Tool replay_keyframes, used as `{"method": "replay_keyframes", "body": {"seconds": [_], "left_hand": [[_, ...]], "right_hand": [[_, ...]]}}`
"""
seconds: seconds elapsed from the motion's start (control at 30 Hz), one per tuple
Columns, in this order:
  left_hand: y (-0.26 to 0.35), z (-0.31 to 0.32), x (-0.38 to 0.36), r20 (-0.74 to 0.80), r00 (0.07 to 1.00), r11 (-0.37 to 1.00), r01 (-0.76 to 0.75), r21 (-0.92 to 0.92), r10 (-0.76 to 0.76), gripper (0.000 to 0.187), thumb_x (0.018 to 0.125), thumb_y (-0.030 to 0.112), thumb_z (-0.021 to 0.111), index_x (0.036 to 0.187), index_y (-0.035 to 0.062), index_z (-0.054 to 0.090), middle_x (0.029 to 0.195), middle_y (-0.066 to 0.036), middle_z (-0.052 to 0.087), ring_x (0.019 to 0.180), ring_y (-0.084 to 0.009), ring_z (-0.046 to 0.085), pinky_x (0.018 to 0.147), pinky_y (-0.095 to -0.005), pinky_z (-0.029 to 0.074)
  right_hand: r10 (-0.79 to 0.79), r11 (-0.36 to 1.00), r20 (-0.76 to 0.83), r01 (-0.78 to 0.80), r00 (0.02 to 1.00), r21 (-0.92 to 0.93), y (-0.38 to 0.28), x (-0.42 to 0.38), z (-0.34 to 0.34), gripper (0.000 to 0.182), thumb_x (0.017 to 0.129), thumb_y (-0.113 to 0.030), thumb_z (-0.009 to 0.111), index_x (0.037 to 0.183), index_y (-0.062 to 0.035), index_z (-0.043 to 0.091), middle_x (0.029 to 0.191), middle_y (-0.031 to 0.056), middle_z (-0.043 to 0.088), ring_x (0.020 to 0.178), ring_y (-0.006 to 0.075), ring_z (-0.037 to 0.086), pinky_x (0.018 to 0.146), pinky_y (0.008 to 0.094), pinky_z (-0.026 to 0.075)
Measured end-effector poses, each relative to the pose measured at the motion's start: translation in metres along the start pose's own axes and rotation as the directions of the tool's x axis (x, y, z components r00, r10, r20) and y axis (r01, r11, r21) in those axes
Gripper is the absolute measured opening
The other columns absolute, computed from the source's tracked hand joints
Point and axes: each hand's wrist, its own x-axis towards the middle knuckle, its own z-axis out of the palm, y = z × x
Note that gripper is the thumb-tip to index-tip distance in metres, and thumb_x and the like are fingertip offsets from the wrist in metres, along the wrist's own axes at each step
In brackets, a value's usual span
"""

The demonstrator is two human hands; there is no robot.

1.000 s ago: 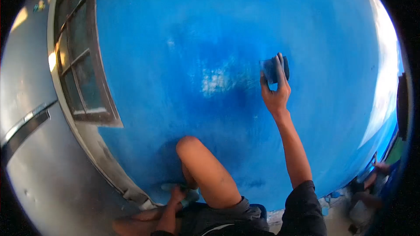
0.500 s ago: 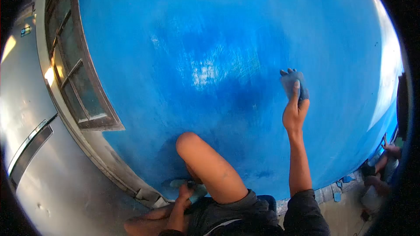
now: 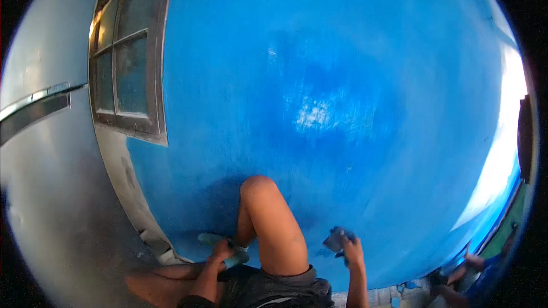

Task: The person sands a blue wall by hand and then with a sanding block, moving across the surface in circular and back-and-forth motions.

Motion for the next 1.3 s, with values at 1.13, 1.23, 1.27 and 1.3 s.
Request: {"method": "replay_keyframes", "body": {"seconds": [1.13, 1.23, 1.27, 1.3], "left_hand": [[0.109, -0.023, -0.029, 0.005, 0.994, 0.862, 0.090, 0.498, -0.106, 0.082, 0.082, 0.037, 0.070, 0.147, 0.0011, 0.037, 0.133, -0.026, 0.057, 0.123, -0.0409, 0.055, 0.102, -0.0471, 0.046], [0.073, -0.015, -0.015, -0.010, 1.000, 0.951, 0.021, 0.308, -0.019, 0.076, 0.082, 0.037, 0.070, 0.144, 0.0026, 0.042, 0.132, -0.025, 0.058, 0.123, -0.0413, 0.055, 0.101, -0.0466, 0.046], [0.062, -0.013, -0.011, -0.004, 1.000, 0.951, 0.018, 0.308, -0.018, 0.076, 0.082, 0.037, 0.070, 0.144, 0.0026, 0.042, 0.132, -0.025, 0.058, 0.123, -0.0413, 0.055, 0.101, -0.0466, 0.046], [0.061, -0.014, -0.010, 0.025, 0.999, 0.950, 0.036, 0.310, -0.046, 0.075, 0.082, 0.037, 0.070, 0.143, 0.0030, 0.043, 0.131, -0.025, 0.059, 0.121, -0.0414, 0.056, 0.101, -0.0465, 0.047]], "right_hand": [[-0.050, 0.855, 0.063, 0.010, 0.997, 0.518, 0.084, 0.010, 0.009, 0.051, 0.087, 0.005, 0.051, 0.136, 0.0161, 0.043, 0.105, 0.0263, 0.066, 0.094, 0.0351, 0.069, 0.091, 0.0498, 0.056], [0.048, 0.815, 0.023, -0.052, 0.999, 0.577, 0.075, 0.006, 0.019, 0.048, 0.087, 0.003, 0.052, 0.133, 0.0162, 0.046, 0.107, 0.0271, 0.066, 0.095, 0.0362, 0.069, 0.094, 0.0502, 0.055], [0.050, 0.814, 0.017, -0.051, 0.999, 0.578, 0.074, 0.005, 0.018, 0.048, 0.087, 0.003, 0.052, 0.133, 0.0162, 0.046, 0.107, 0.0271, 0.066, 0.095, 0.0362, 0.069, 0.094, 0.0502, 0.055], [0.034, 0.840, 0.014, -0.037, 0.999, 0.541, 0.072, 0.004, 0.018, 0.047, 0.088, 0.003, 0.052, 0.132, 0.0163, 0.047, 0.112, 0.0273, 0.065, 0.097, 0.0357, 0.068, 0.095, 0.0504, 0.055]]}}
